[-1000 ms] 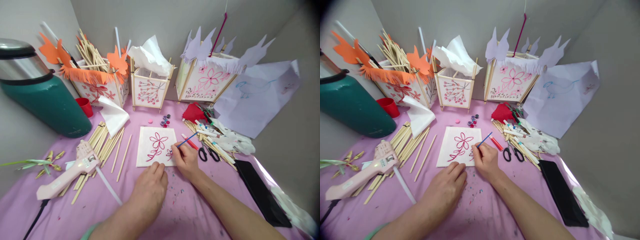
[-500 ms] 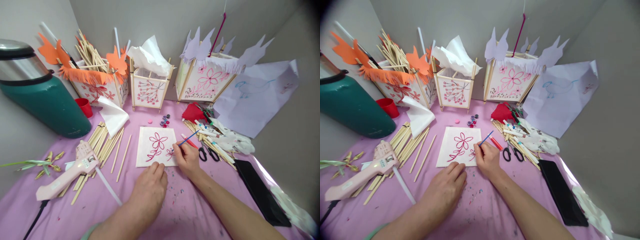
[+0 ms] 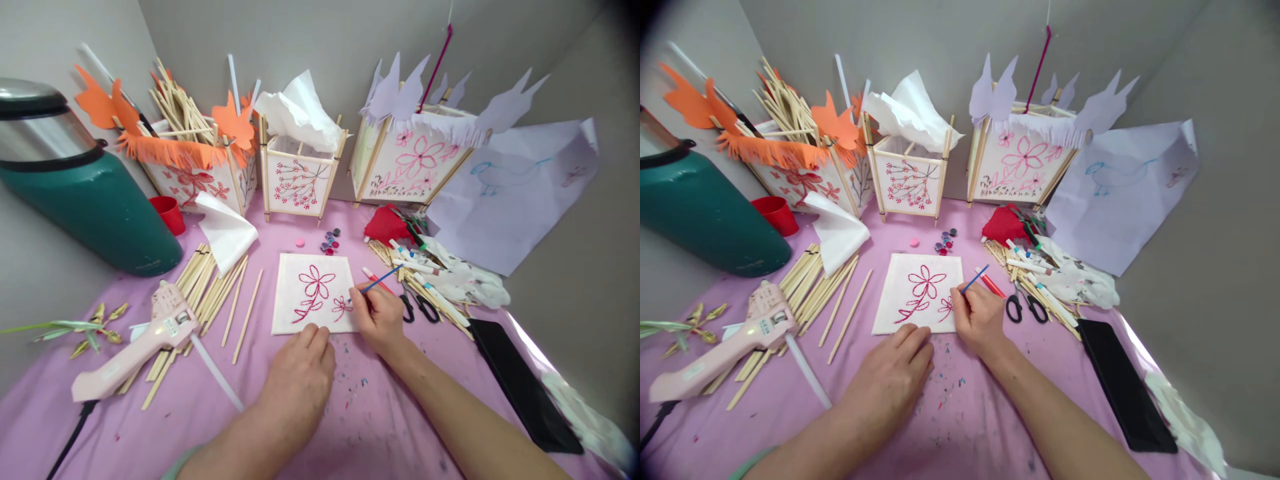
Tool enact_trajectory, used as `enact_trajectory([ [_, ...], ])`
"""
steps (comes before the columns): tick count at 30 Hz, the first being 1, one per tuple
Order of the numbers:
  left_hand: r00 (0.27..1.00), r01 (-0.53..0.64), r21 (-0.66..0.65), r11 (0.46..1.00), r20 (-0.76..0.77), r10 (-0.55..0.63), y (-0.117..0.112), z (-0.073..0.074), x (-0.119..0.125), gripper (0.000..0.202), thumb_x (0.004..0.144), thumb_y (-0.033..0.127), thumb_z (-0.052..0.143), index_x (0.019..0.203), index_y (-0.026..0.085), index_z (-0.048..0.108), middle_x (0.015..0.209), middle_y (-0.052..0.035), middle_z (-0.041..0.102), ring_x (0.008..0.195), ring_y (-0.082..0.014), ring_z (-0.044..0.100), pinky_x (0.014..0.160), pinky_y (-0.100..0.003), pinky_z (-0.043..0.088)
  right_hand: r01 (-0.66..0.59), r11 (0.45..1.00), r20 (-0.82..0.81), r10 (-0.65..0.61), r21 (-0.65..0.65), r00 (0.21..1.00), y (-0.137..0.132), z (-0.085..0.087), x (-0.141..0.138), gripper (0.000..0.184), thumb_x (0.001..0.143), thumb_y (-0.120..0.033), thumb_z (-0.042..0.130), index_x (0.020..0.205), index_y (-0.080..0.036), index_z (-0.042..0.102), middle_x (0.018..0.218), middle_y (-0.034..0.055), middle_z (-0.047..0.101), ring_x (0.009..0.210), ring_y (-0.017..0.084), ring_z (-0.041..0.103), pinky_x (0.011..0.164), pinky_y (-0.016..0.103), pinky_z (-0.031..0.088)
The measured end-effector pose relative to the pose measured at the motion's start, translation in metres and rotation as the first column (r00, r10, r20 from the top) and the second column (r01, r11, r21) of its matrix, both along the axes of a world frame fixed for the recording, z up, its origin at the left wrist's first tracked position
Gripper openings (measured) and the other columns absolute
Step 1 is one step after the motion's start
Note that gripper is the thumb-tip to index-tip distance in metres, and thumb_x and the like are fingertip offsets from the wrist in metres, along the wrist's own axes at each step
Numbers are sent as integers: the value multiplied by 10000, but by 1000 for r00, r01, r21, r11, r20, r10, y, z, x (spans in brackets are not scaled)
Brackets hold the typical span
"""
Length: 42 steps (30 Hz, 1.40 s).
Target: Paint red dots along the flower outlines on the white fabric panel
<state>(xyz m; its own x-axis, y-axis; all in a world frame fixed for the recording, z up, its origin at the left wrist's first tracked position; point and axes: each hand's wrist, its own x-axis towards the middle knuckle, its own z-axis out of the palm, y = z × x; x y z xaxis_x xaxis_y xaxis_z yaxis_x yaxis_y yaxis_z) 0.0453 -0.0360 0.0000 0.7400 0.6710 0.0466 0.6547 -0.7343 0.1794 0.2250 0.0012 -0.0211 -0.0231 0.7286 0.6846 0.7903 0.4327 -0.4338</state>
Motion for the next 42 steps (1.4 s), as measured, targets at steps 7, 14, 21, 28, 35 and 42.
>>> enact_trajectory([
  [7,1000,3,6,1000,-3,-3,0,0,1,229,888,115,402,907,109,630,958,-113,580,901,-245,495,783,-389,476,-27,999,-11,27,-23,1000,0,-1,-3,149,847,-180,527,699,-182,540,658,18,600,551,110,522,530,249,389],
  [14,1000,-1,14,1000,16,1,-1,0,1,249,891,107,378,889,120,626,947,-114,575,881,-245,487,770,-391,468,-54,998,-41,53,-13,998,0,0,-8,167,838,-150,528,676,-187,522,677,24,618,552,111,532,521,252,393],
  [21,1000,1,28,1000,4,-2,-1,0,1,220,873,102,406,897,116,624,940,-112,573,873,-237,489,765,-379,467,-73,997,-53,71,-39,996,1,0,-11,160,842,-156,524,686,-189,526,684,23,618,562,114,535,532,255,408],
  [28,1000,9,6,1000,-16,-9,0,3,0,217,880,110,404,898,120,619,946,-117,568,881,-240,482,766,-385,465,-90,995,-54,87,-51,995,0,0,-11,150,843,-155,526,697,-191,523,678,16,604,557,110,525,518,250,396],
  [35,1000,16,28,999,5,-16,0,0,0,216,882,119,403,870,123,619,921,-114,562,868,-237,476,756,-382,456,-89,995,-62,86,-47,994,-1,1,-11,157,846,-166,525,691,-192,526,681,13,619,542,103,534,503,243,398],
  [42,1000,8,17,1000,1,-8,-1,-1,0,236,892,120,387,900,116,623,944,-113,565,890,-244,481,768,-385,466,-98,994,-67,94,-52,993,-2,2,-9,165,848,-162,521,686,-192,517,681,9,619,541,102,535,503,240,401],
])
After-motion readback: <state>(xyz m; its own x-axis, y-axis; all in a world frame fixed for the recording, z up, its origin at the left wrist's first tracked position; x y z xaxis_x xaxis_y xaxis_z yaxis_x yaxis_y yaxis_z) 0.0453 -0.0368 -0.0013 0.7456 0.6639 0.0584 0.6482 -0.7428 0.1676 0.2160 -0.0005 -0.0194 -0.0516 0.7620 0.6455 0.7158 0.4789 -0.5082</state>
